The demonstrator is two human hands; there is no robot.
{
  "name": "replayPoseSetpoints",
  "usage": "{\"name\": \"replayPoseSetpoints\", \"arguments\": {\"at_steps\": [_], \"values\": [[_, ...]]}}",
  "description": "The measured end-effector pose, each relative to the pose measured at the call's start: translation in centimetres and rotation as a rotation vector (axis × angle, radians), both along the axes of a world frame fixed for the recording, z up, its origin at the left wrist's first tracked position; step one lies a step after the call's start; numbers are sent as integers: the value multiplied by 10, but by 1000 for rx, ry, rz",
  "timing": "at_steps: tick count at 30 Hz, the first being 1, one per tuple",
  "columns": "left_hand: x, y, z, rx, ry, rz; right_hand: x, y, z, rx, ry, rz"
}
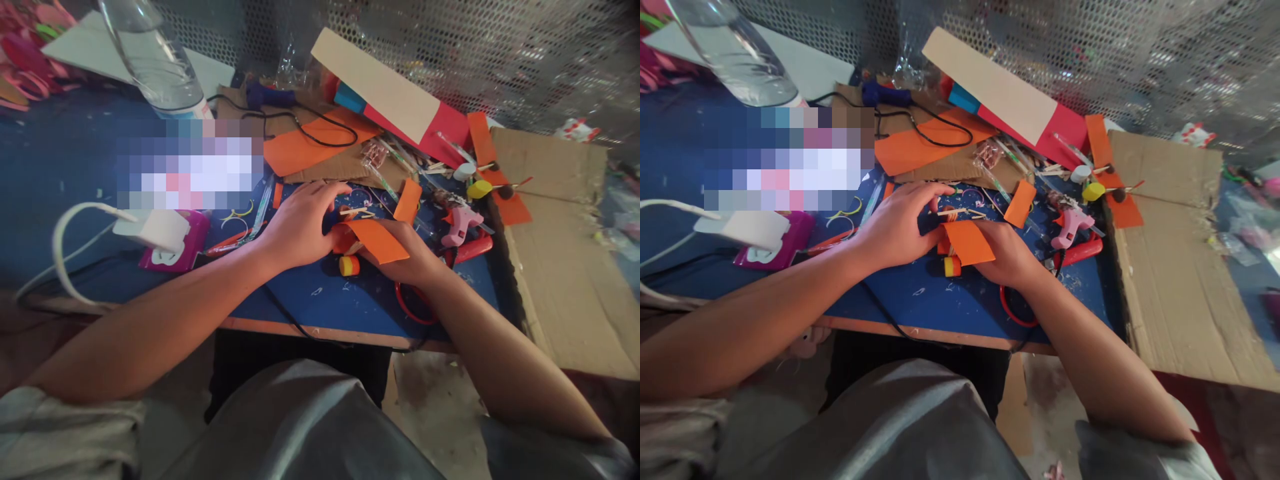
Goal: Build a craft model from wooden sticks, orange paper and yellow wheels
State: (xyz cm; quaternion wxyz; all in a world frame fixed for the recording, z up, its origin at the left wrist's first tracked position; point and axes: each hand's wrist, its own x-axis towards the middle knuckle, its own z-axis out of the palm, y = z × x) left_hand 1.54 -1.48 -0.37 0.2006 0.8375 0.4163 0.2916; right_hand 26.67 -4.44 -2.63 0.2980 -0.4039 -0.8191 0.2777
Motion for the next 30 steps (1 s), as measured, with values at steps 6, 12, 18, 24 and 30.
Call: {"name": "replayPoseSetpoints", "arguments": {"at_steps": [6,12,18,24,30], "values": [[8,5,0,83,-72,-31,-2,-1,0,-30,-16,-56],[11,8,2,104,-81,-20,-8,-2,4,-53,-65,-99],[12,3,8,64,-84,3,-9,-2,4,-31,-57,-97],[10,1,11,64,-92,33,-9,-2,4,-77,-58,-123],[8,1,13,87,-147,41,-9,-1,5,-73,-71,-129]]}}
